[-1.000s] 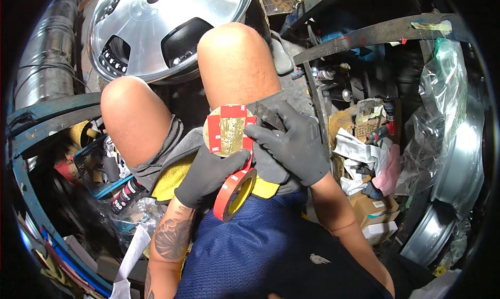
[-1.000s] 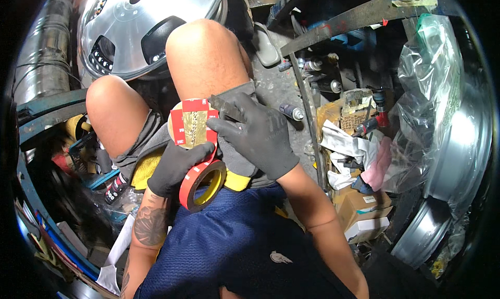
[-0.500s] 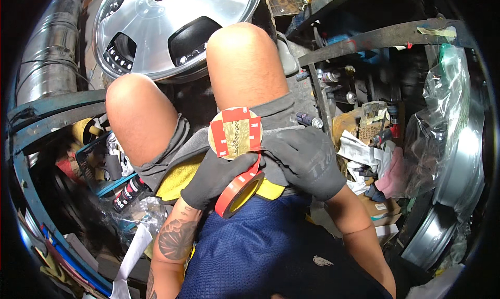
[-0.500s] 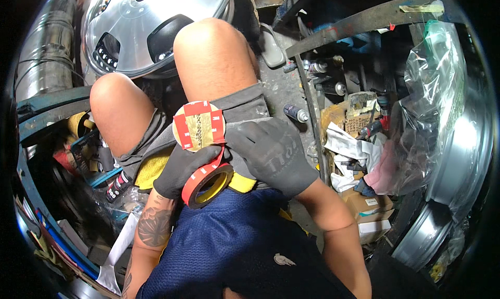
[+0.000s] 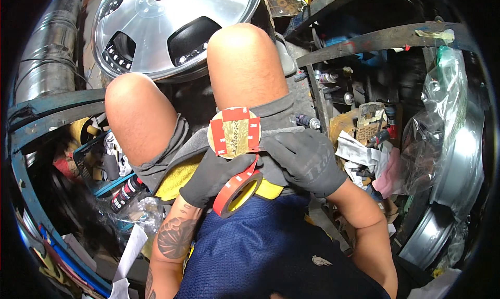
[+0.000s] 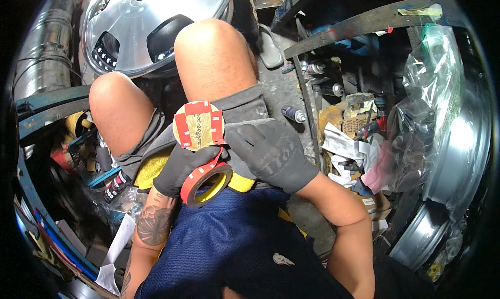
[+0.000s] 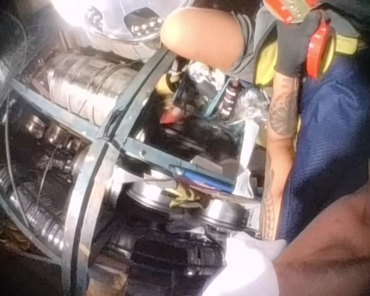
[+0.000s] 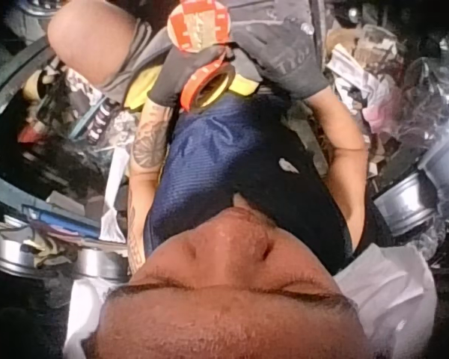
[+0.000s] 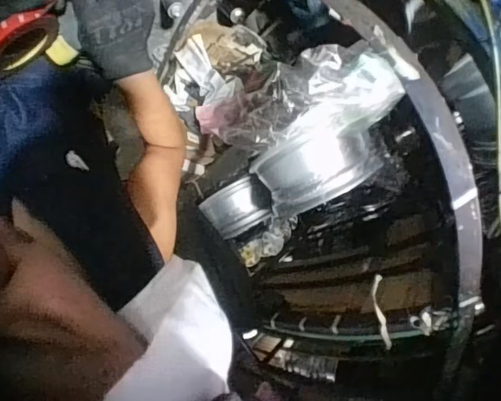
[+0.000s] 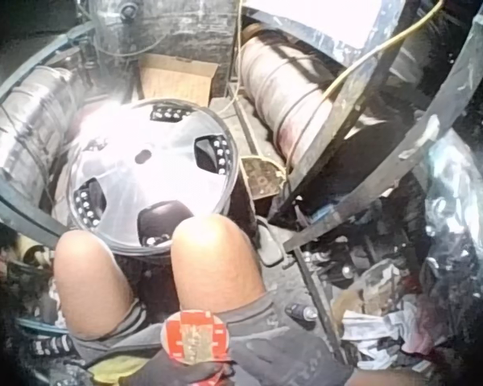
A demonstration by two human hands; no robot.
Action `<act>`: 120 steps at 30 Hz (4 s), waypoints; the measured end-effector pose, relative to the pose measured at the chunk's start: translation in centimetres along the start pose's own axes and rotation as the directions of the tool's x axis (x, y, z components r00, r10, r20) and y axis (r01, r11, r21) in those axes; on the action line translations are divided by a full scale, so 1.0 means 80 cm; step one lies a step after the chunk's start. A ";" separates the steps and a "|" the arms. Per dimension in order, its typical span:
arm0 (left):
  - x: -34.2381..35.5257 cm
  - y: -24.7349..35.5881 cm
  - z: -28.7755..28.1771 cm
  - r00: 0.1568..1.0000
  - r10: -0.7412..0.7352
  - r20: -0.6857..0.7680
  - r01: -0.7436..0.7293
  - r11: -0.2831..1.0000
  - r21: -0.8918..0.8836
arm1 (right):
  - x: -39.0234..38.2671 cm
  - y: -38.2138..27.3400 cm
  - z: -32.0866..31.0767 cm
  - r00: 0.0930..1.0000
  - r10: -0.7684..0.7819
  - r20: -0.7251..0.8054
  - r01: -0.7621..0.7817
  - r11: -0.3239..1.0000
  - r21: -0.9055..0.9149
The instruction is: Cleaning a gold-colored emblem, applying adhesive tape to its back, and attaching it to the center of a hubcap.
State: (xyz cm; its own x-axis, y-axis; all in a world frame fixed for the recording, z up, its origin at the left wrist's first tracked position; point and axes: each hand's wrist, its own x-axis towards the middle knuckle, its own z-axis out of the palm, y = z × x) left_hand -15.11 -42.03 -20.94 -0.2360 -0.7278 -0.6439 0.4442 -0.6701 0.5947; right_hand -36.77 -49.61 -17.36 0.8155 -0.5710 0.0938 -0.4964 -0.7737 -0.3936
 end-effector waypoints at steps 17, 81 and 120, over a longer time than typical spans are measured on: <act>-0.013 0.006 -0.001 0.999 0.003 0.052 0.000 0.999 -0.045 | 0.021 -0.034 0.017 0.809 0.569 0.152 -0.482 0.493 0.724; 0.001 -0.013 0.035 0.604 0.795 -0.056 -0.326 0.311 0.893 | -0.018 -0.039 0.014 0.768 0.637 0.072 -0.449 0.454 0.770; 0.028 -0.027 0.022 0.641 0.725 -0.251 -0.447 0.618 0.647 | 0.000 -0.005 0.012 0.892 0.409 -0.190 -0.343 0.889 0.304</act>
State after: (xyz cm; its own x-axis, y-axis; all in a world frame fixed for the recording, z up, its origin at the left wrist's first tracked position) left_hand -18.15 -42.50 -22.82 0.3876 -0.9162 -0.1020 -0.1791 -0.1834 0.9666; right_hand -36.31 -49.02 -18.12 0.4682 -0.8783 0.0965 -0.6302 -0.4085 -0.6603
